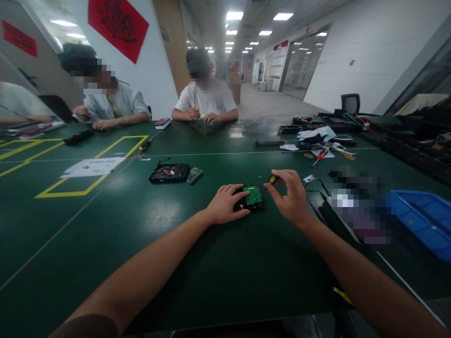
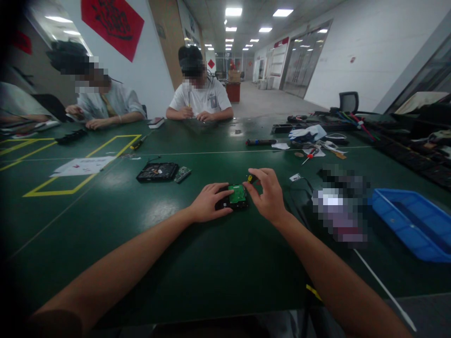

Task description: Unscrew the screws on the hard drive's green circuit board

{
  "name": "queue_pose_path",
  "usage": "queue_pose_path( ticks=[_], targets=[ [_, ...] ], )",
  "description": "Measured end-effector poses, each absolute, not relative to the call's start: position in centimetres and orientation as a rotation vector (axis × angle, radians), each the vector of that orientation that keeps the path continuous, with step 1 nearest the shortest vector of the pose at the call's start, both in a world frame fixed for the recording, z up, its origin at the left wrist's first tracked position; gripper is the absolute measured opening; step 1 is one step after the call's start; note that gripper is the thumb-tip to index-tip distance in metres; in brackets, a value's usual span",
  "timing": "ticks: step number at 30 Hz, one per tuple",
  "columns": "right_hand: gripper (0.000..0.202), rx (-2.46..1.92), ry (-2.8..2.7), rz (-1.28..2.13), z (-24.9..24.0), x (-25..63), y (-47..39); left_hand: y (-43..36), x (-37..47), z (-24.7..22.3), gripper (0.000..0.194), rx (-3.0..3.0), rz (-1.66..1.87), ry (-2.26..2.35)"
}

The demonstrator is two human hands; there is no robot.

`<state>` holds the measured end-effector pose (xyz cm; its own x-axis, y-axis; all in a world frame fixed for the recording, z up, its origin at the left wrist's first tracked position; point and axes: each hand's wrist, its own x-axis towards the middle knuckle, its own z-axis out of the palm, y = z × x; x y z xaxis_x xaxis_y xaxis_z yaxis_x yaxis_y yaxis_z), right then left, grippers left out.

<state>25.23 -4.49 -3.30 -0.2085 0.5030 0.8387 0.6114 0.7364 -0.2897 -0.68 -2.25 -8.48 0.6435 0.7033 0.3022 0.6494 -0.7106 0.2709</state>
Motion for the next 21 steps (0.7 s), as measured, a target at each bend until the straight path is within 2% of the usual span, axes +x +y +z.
queue_pose_path(
  ticks=[6,13,21],
  targets=[
    [0.048,-0.872,-1.861,0.010,-3.72,25.09,-4.46,-2.24,-0.73,-8.56,0.073,2.722,0.597,1.121],
    [0.043,-0.855,-1.818,-0.118,-3.45,25.10,-4.44,-2.27,-0.67,-8.50,0.073,2.725,0.596,1.129],
    [0.054,-0.851,-1.856,0.076,-4.18,24.96,-4.36,-2.19,-0.66,-8.64,0.073,2.751,0.585,1.128]
  ],
)
